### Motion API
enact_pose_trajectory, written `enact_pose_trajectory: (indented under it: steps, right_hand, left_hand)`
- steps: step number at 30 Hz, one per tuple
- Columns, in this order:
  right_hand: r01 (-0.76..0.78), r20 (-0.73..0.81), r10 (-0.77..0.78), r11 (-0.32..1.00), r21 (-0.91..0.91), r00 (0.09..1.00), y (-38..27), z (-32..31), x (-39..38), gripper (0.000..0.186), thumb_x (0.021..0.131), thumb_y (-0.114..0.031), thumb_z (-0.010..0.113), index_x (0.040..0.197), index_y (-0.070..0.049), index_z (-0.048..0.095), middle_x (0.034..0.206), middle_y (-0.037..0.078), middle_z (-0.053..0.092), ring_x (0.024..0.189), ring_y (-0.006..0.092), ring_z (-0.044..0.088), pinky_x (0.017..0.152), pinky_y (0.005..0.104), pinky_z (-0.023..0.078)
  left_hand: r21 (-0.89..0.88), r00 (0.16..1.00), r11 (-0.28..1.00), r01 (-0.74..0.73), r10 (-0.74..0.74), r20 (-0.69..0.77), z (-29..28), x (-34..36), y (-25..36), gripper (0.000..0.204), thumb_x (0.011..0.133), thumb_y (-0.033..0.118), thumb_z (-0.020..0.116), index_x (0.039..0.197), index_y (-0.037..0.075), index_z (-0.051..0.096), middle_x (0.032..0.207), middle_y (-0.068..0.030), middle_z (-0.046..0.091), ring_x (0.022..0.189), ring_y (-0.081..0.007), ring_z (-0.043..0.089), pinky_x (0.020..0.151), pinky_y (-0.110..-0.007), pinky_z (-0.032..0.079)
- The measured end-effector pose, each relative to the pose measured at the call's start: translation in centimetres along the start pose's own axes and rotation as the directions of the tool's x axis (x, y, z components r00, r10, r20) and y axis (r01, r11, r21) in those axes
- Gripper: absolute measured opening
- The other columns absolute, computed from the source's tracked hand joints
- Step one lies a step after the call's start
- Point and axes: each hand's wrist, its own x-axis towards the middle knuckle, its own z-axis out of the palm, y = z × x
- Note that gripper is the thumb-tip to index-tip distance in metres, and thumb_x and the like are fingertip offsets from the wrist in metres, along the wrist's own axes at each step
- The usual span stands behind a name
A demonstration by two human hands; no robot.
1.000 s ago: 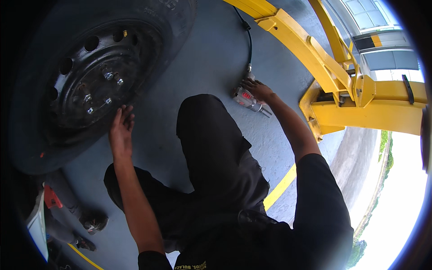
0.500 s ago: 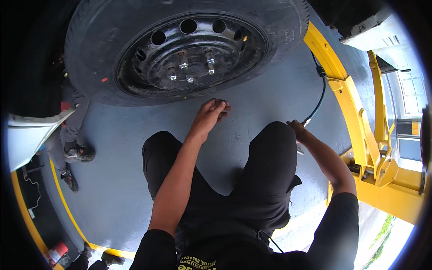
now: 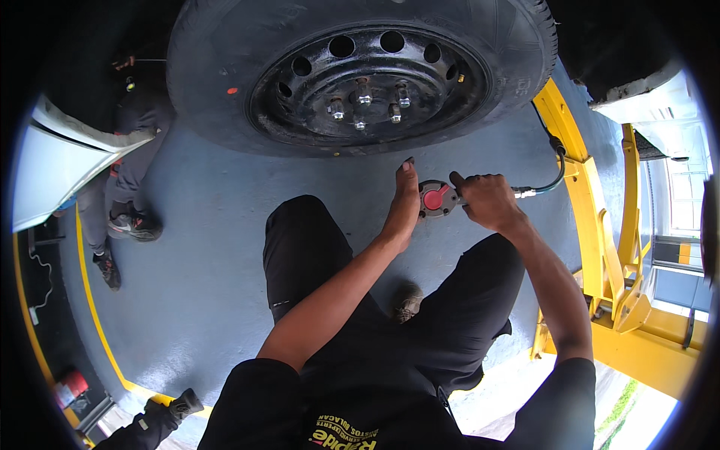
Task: The person lifts a tire and mounts it onto a vehicle hub. They hand-thread several lug nuts, then use an impact wrench to tighten them. A coworker measures the tire with calipers during the process.
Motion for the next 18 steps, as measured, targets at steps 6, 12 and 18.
enact_pose_trajectory:
  steps: [6, 12, 18]
  right_hand:
    - [-0.248, 0.087, 0.237, 0.838, 0.485, 0.968, -8.2, 3.3, 2.5, 0.053, 0.081, -0.024, 0.084, 0.126, -0.004, 0.064, 0.103, 0.022, 0.079, 0.105, 0.0412, 0.076, 0.093, 0.0529, 0.059]
    - [-0.223, 0.084, 0.235, 0.661, 0.716, 0.968, -10.8, 8.2, 6.3, 0.058, 0.082, -0.034, 0.086, 0.126, -0.001, 0.068, 0.118, 0.021, 0.077, 0.117, 0.0421, 0.072, 0.1, 0.0516, 0.057]
    - [-0.3, 0.153, 0.282, 0.614, 0.73, 0.947, -11.7, 8.3, 8.2, 0.055, 0.087, -0.032, 0.083, 0.131, -0.004, 0.065, 0.121, 0.018, 0.076, 0.124, 0.0398, 0.068, 0.106, 0.0499, 0.055]
  left_hand:
    - [-0.207, 0.977, 0.974, -0.089, 0.045, -0.209, -1.9, -1.3, 3.3, 0.101, 0.107, 0.083, 0.018, 0.094, 0.0, 0.074, 0.088, -0.0072, 0.074, 0.086, -0.0194, 0.07, 0.092, -0.034, 0.054]
    - [0.067, 0.994, 0.993, -0.094, 0.098, -0.056, -5.8, 0.6, 3.7, 0.121, 0.096, 0.095, 0.002, 0.098, -0.001, 0.077, 0.083, -0.0085, 0.073, 0.085, -0.019, 0.072, 0.094, -0.032, 0.057]
    - [0.587, 0.856, 0.706, -0.397, 0.515, -0.042, -5.7, -0.5, 4.7, 0.08, 0.097, 0.063, 0.074, 0.134, -0.006, 0.062, 0.134, -0.0253, 0.062, 0.124, -0.0384, 0.064, 0.103, -0.047, 0.055]
